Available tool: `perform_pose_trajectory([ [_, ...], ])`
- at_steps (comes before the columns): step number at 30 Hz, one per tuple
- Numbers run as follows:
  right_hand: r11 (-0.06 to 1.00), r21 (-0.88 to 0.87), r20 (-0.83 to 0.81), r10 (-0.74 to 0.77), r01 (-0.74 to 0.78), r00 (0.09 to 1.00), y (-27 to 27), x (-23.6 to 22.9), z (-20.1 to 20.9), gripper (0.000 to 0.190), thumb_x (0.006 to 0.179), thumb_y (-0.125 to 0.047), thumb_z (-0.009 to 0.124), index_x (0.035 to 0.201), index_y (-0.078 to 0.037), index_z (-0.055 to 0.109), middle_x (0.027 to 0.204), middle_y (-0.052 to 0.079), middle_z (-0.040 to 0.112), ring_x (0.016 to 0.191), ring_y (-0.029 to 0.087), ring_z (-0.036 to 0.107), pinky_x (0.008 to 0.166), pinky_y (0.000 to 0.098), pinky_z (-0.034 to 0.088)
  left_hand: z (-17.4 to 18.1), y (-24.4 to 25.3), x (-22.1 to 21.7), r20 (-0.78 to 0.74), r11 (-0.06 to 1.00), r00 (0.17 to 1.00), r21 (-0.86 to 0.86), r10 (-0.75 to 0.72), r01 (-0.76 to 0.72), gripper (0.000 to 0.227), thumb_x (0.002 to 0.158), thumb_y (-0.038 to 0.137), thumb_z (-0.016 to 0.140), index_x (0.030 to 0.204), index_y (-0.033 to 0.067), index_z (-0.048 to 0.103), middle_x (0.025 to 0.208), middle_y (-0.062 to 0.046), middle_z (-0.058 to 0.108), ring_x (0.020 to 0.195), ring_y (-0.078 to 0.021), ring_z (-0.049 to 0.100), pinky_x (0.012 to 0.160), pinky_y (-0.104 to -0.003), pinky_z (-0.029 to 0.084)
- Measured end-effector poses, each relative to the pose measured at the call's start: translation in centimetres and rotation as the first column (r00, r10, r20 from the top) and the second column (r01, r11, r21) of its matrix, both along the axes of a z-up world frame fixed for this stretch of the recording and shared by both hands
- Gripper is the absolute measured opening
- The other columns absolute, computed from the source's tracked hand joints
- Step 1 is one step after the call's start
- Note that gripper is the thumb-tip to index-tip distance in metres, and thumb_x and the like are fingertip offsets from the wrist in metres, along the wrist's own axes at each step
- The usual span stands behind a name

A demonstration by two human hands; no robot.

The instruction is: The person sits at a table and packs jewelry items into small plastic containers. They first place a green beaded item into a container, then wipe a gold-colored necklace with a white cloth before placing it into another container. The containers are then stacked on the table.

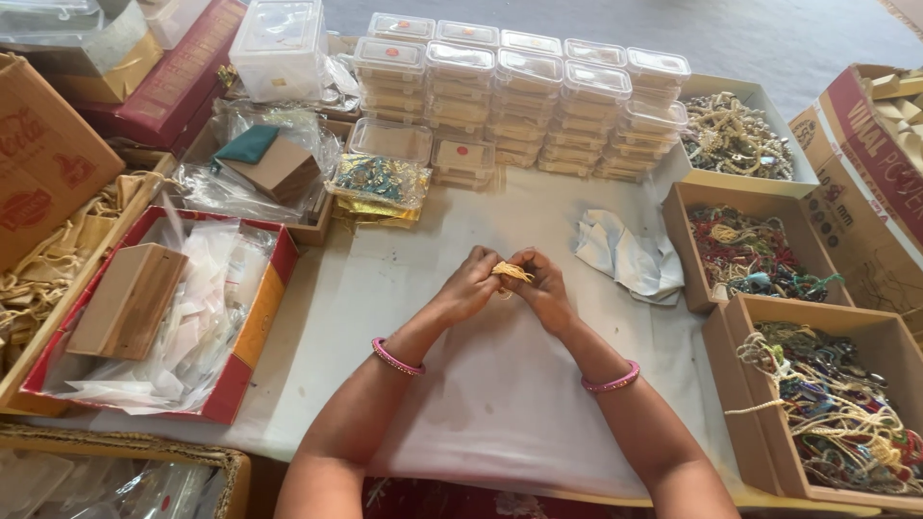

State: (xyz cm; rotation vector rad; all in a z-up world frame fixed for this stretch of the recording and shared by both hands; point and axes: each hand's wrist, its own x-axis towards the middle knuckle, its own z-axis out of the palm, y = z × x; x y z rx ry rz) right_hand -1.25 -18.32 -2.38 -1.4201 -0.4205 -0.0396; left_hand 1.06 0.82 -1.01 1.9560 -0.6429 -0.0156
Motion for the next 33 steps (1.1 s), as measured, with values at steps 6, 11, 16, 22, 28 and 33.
perform_pose_trajectory([
  [6,0.920,-0.192,0.357,-0.259,0.342,0.897,1.8,-2.3,3.2,0.040,0.096,0.001,0.057,0.135,-0.004,0.059,0.133,0.013,0.059,0.124,0.024,0.057,0.109,0.0365,0.045,2.8,1.3,-0.7,0.011,0.930,0.974,0.297,0.224,-0.217,0.032,0.094,0.032,0.048,0.103,0.0088,0.068,0.101,-0.012,0.071,0.094,-0.0364,0.069,0.083,-0.047,0.052],
  [11,0.766,-0.475,0.702,0.032,0.434,0.712,3.6,-4.3,5.8,0.048,0.100,-0.006,0.052,0.147,-0.001,0.049,0.153,0.020,0.050,0.145,0.033,0.046,0.122,0.0438,0.035,-0.9,1.0,1.2,-0.342,0.993,0.939,0.114,0.044,-0.005,0.039,0.096,0.039,0.048,0.094,0.0059,0.068,0.082,-0.007,0.068,0.078,-0.0239,0.065,0.071,-0.039,0.049],
  [16,0.908,-0.379,0.434,0.001,0.181,0.901,4.0,-3.4,2.9,0.049,0.110,-0.015,0.042,0.157,-0.001,0.040,0.160,0.018,0.043,0.149,0.032,0.041,0.123,0.0414,0.033,-0.4,0.7,0.6,-0.572,0.933,0.790,-0.360,-0.222,0.001,0.035,0.100,0.039,0.048,0.093,0.0067,0.060,0.077,0.001,0.056,0.067,-0.0105,0.049,0.060,-0.031,0.040],
  [22,0.877,0.456,-0.393,0.049,0.149,0.918,5.5,-3.7,2.4,0.054,0.110,-0.035,0.035,0.154,-0.005,0.042,0.148,0.008,0.054,0.136,0.021,0.050,0.114,0.0382,0.040,1.0,-1.0,-2.8,0.014,0.969,0.973,-0.101,0.228,-0.226,0.024,0.096,0.029,0.056,0.098,0.0060,0.063,0.087,-0.009,0.061,0.065,-0.0203,0.058,0.055,-0.034,0.047],
  [28,0.796,0.515,-0.610,0.081,0.317,0.788,4.8,-2.6,-0.1,0.050,0.111,-0.043,0.033,0.138,-0.007,0.052,0.136,0.005,0.059,0.127,0.019,0.054,0.111,0.0380,0.042,3.1,-1.1,-4.4,0.623,0.847,0.770,0.328,0.139,-0.418,0.029,0.081,0.025,0.072,0.097,0.0030,0.063,0.096,-0.014,0.064,0.075,-0.0289,0.069,0.062,-0.039,0.058],
  [33,0.761,0.582,-0.545,0.104,0.287,0.832,3.7,-1.2,-1.9,0.050,0.111,-0.042,0.029,0.136,-0.006,0.053,0.133,0.009,0.060,0.126,0.022,0.056,0.110,0.0410,0.045,4.2,-0.6,-4.4,0.595,0.948,0.779,0.088,0.196,-0.306,0.041,0.076,0.025,0.077,0.108,0.0021,0.066,0.098,-0.015,0.065,0.083,-0.0335,0.070,0.072,-0.041,0.058],
])
